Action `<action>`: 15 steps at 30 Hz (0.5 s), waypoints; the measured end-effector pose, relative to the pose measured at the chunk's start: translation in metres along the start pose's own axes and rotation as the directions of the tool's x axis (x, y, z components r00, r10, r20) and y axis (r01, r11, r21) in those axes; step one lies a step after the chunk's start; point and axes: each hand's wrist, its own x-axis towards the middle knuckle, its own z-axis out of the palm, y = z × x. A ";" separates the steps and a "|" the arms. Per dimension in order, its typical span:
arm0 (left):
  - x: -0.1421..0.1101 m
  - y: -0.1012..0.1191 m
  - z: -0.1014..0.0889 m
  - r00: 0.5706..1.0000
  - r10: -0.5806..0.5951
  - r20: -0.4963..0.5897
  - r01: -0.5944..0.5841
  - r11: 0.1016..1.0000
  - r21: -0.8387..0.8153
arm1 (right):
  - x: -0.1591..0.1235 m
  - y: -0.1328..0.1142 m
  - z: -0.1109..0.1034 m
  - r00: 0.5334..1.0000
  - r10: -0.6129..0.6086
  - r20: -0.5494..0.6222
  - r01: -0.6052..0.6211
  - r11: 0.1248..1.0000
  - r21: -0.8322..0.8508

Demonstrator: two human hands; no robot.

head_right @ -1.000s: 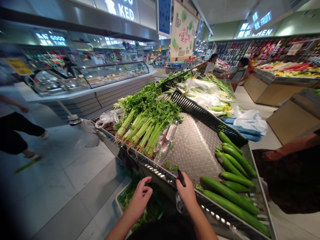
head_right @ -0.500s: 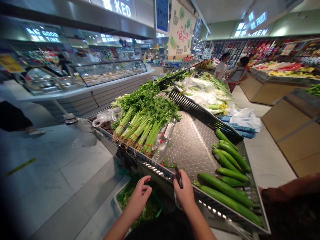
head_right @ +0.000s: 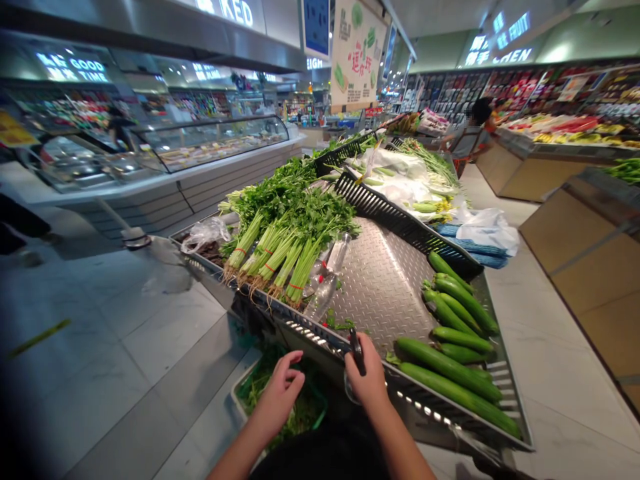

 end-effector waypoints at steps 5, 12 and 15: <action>-0.001 0.000 0.000 1.000 0.006 -0.011 -0.006 1.000 -0.004 | -0.003 -0.009 0.008 0.991 -0.075 0.112 0.071 0.997 0.036; 0.000 0.000 0.001 1.000 0.010 0.000 -0.010 1.000 0.017 | -0.002 0.009 0.009 0.995 -0.019 0.096 0.018 1.000 0.010; 0.001 0.001 0.004 1.000 0.012 0.001 -0.012 1.000 0.012 | 0.001 0.014 0.004 0.996 0.027 0.089 -0.030 0.999 0.027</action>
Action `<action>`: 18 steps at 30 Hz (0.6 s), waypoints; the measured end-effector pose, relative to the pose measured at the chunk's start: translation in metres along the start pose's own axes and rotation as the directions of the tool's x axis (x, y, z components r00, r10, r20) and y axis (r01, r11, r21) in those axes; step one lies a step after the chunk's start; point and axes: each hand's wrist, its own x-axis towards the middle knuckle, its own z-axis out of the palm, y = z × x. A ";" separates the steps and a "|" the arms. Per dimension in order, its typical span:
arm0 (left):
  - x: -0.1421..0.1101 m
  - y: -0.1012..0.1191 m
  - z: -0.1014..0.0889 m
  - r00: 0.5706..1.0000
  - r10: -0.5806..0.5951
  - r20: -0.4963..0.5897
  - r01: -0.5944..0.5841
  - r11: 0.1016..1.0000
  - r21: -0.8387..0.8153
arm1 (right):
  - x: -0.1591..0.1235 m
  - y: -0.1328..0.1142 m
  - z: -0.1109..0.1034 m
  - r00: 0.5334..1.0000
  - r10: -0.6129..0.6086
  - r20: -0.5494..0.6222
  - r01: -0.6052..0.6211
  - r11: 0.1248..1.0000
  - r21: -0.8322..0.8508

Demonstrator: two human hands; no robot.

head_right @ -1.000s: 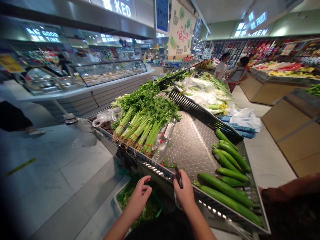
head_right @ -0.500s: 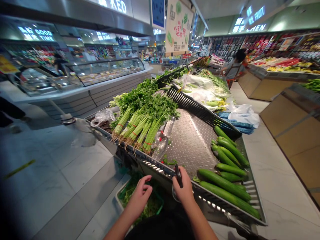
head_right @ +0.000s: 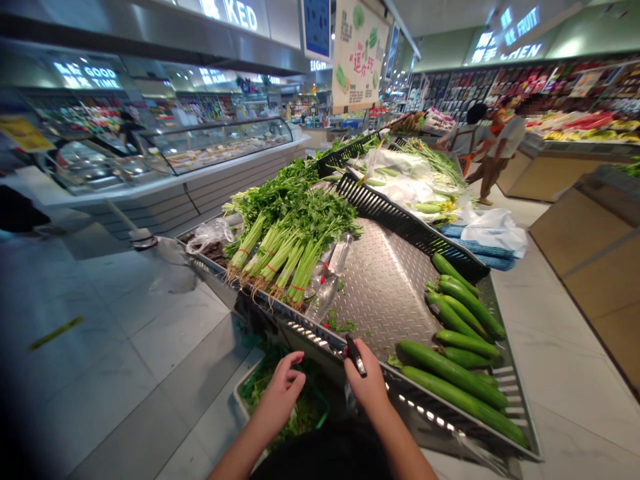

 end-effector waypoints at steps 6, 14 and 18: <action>0.000 0.003 0.009 1.000 -0.011 -0.003 0.011 1.000 -0.001 | 0.003 0.010 -0.005 0.998 0.066 -0.013 -0.066 0.998 0.019; 0.001 0.008 0.039 1.000 -0.030 -0.009 0.030 0.999 0.019 | 0.005 0.027 -0.030 0.988 0.150 0.040 -0.151 0.988 0.018; -0.001 0.015 0.065 0.999 -0.047 -0.019 0.047 0.999 0.014 | 0.005 0.037 -0.047 0.976 0.165 0.141 -0.167 0.986 0.004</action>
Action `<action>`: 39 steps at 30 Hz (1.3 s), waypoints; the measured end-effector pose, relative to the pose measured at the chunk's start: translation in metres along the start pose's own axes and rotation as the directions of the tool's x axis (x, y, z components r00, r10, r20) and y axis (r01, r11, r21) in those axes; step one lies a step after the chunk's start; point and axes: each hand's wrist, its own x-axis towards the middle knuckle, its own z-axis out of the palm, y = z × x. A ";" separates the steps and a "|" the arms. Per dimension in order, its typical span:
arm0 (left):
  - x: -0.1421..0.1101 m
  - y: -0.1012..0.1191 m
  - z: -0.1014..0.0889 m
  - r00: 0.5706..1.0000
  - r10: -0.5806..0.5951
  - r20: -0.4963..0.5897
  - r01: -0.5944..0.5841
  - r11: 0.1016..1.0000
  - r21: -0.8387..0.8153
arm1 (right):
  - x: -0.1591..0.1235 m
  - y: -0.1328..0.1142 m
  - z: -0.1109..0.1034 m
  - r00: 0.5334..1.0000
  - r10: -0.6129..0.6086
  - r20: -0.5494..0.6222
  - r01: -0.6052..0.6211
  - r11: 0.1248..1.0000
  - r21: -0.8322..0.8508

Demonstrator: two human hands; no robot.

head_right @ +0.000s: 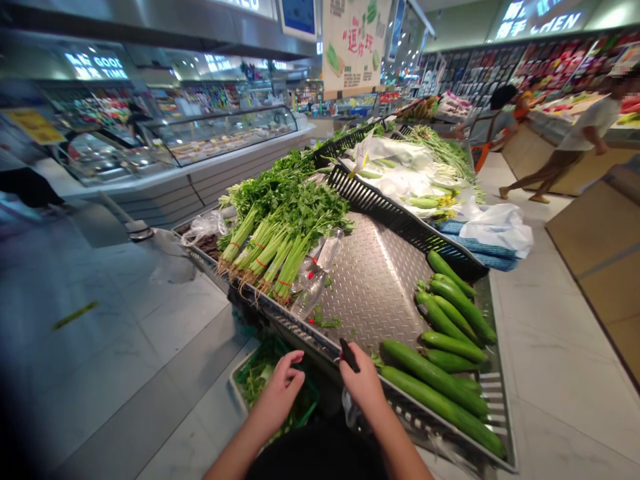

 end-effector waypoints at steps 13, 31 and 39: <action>-0.044 0.005 0.086 0.980 -0.161 -0.114 0.161 0.987 -0.008 | 0.010 0.027 -0.054 0.978 0.037 0.204 -0.016 0.995 -0.104; -0.114 -0.005 0.072 0.894 -0.246 -0.375 0.195 0.966 -0.170 | 0.005 0.024 -0.049 0.958 -0.175 0.229 0.157 0.983 0.097; -0.208 -0.064 0.000 0.820 -0.283 -0.498 0.189 0.954 -0.231 | -0.069 -0.045 0.023 0.948 -0.297 0.117 0.243 0.908 0.341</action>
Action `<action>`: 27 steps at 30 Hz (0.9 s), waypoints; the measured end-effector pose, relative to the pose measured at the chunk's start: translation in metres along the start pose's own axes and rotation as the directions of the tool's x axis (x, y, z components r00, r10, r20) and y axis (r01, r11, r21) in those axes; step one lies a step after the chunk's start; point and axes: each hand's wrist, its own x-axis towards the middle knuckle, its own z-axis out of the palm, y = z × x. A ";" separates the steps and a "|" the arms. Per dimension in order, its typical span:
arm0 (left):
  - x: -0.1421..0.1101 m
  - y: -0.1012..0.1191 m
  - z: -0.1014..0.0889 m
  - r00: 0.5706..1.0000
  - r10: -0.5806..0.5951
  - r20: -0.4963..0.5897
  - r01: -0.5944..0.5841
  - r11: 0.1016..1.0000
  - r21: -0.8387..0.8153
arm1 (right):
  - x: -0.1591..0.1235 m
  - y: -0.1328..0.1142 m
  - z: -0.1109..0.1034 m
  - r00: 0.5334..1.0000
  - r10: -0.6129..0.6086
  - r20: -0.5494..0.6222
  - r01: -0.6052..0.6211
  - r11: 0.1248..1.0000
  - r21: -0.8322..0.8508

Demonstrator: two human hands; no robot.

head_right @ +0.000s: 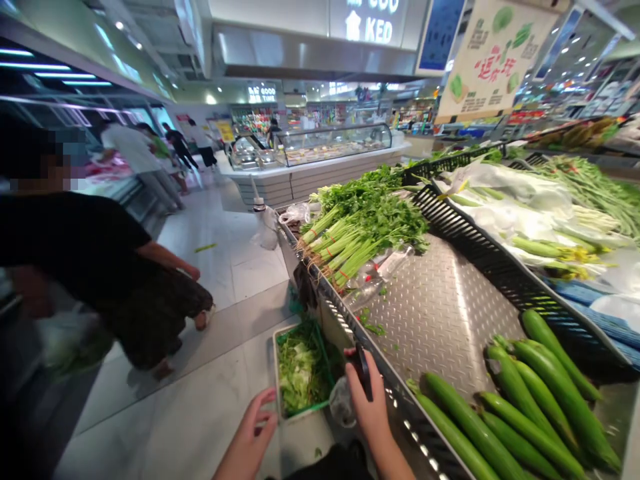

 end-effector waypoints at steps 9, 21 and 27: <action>-0.043 -0.070 -0.135 0.995 -0.010 -0.101 0.016 0.998 0.063 | -0.037 -0.017 0.140 0.985 -0.017 0.174 -0.038 0.951 0.307; -0.045 -0.091 -0.222 0.993 -0.081 -0.090 0.088 0.994 0.067 | -0.030 -0.042 0.220 0.971 -0.074 0.226 0.082 0.996 -0.028; 0.006 -0.075 -0.254 0.995 -0.027 -0.091 0.032 0.998 0.046 | 0.003 -0.040 0.239 0.985 -0.057 0.162 0.101 0.957 -0.274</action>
